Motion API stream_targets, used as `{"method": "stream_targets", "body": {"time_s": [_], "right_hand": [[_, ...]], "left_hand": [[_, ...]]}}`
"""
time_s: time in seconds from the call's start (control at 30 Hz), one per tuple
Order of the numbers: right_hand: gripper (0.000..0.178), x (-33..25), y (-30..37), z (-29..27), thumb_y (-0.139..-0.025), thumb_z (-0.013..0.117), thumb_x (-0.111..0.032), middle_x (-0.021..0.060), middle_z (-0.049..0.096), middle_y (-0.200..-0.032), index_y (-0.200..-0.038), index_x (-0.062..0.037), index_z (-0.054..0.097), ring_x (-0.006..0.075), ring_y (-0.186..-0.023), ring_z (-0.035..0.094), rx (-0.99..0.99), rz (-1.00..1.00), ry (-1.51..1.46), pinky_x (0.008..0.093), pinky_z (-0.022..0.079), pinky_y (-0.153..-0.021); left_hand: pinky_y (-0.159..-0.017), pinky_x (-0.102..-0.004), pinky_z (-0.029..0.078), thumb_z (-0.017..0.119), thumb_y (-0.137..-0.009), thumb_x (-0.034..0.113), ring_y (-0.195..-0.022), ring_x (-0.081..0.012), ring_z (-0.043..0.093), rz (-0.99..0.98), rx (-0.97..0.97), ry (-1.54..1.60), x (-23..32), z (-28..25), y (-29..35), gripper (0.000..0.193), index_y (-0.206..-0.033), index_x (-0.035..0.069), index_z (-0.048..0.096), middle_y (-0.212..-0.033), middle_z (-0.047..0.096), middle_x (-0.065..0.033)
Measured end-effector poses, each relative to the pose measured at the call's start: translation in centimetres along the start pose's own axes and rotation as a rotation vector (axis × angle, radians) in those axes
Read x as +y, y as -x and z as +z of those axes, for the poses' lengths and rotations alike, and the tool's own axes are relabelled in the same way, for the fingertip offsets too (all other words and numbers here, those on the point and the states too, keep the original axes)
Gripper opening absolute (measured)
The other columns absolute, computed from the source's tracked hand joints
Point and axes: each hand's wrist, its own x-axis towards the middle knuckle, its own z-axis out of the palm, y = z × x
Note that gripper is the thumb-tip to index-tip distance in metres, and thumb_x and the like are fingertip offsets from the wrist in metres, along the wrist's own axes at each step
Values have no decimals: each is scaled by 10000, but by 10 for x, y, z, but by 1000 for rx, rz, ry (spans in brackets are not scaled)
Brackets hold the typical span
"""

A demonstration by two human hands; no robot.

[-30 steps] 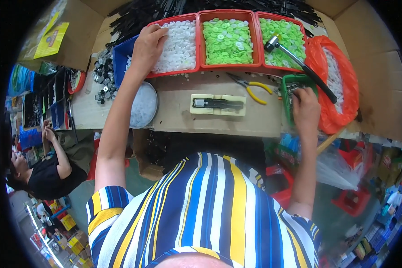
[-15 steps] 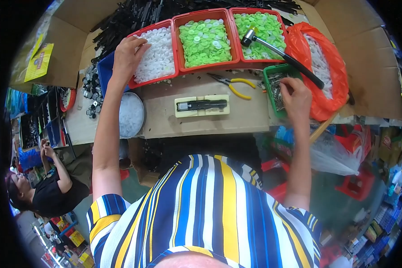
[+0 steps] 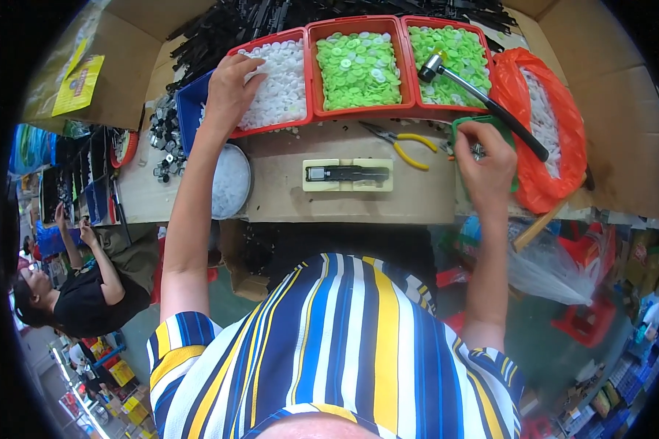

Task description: Assembling small plastic components using a mounting jig, metal pins, and a hammer.

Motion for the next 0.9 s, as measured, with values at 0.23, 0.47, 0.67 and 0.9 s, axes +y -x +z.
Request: {"method": "stream_targets", "body": {"time_s": [0.23, 0.47, 0.67, 0.9], "right_hand": [[112, -24, -10, 23, -810, 686, 7, 94, 694, -839, -921, 7, 679, 177, -723, 677, -54, -107, -24, 294, 523, -683], [103, -47, -10, 37, -822, 689, 1, 72, 708, -868, -918, 31, 668, 112, -803, 675, -120, 15, -320, 259, 516, -742], [102, -81, -15, 59, -865, 662, 6, 42, 706, -907, -959, 38, 683, 79, -847, 644, -216, 156, -814, 218, 513, -786], [104, -93, -9, 78, -841, 668, 4, 78, 695, -929, -943, 24, 679, 135, -868, 656, -218, -36, -878, 273, 516, -812]], "left_hand": [[-815, -410, 525, 760, -774, 131, -979, -298, 631, -10, -20, -8, -4, 7, -10, 169, -916, 46, 731, -953, 669, -114], [-696, -294, 512, 744, -842, 138, -807, -169, 668, -289, -129, 359, 15, -9, -11, 140, -843, 7, 695, -887, 711, -89], [-583, -214, 472, 744, -882, 164, -675, -78, 611, -787, -201, 1397, 75, -10, 29, 150, -885, 31, 675, -796, 697, -53], [-507, -138, 433, 719, -903, 215, -651, -77, 587, -1037, -176, 2143, 124, 6, 67, 167, -937, 71, 642, -788, 642, -15]]}}
